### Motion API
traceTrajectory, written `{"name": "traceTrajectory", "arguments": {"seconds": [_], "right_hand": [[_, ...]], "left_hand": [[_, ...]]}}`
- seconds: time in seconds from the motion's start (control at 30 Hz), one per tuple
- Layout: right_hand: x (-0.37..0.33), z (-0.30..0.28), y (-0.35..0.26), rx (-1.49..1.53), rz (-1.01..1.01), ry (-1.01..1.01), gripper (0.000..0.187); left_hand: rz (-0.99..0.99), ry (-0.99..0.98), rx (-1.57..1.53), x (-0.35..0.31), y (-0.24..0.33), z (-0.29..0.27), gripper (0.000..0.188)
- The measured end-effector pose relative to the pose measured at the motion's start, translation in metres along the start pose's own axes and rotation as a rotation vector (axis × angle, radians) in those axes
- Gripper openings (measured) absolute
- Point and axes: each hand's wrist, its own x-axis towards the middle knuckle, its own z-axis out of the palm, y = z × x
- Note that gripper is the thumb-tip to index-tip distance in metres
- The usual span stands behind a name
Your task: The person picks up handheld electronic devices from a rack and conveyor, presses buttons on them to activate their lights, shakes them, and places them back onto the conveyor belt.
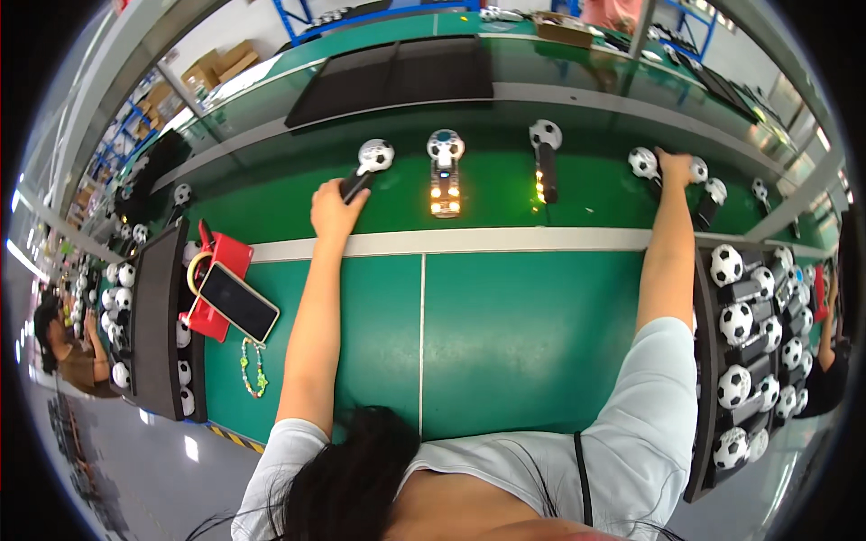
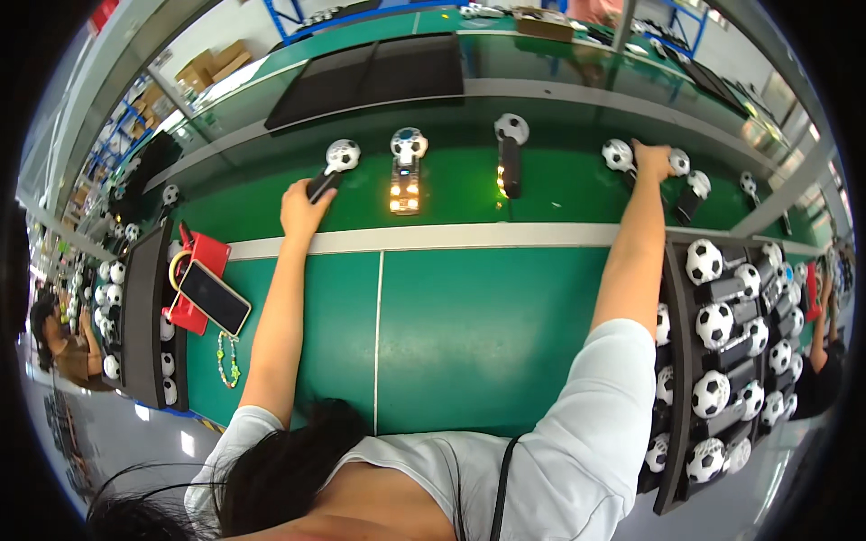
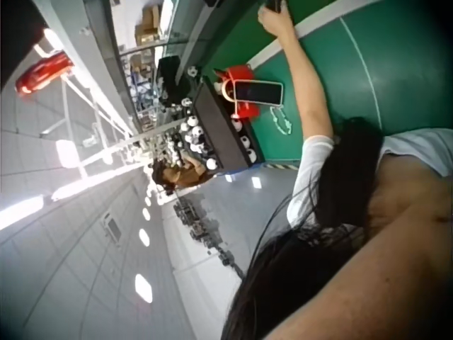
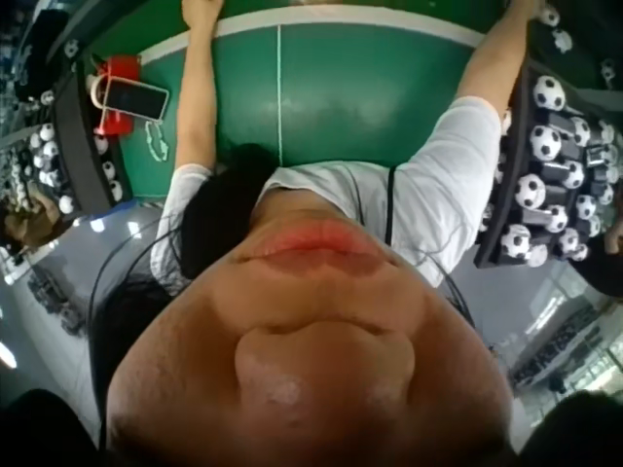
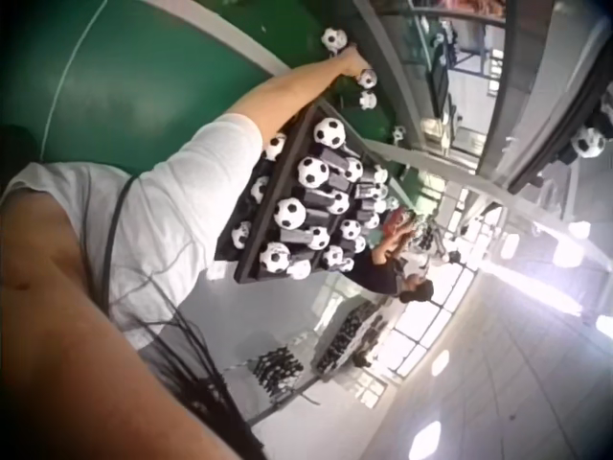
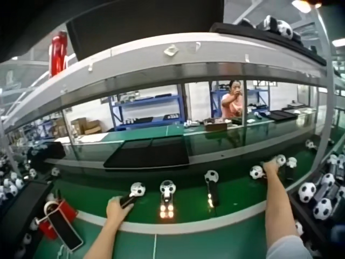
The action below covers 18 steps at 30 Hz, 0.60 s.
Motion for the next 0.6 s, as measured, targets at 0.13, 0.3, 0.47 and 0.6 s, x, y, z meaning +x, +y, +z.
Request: {"name": "traceTrajectory", "arguments": {"seconds": [0.13, 0.3, 0.47, 0.6], "right_hand": [[-0.013, 0.007, -0.015, 0.217, 0.068, 0.112, 0.075], [0.041, 0.0, -0.008, 1.347, -0.122, 0.14, 0.077], [-0.052, 0.001, -0.09, 1.897, 0.313, -0.68, 0.034], [-0.188, -0.048, -0.136, 1.881, 0.308, -1.17, 0.035]], "left_hand": [[-0.003, 0.042, -0.018, -0.009, 0.007, -0.01, 0.049], [-0.263, -0.085, -0.838, -0.004, 0.022, 0.011, 0.047], [-0.435, -0.28, -1.525, -0.034, 0.029, -0.007, 0.039], [-0.428, -0.45, -1.587, -0.05, 0.022, -0.019, 0.032]]}}
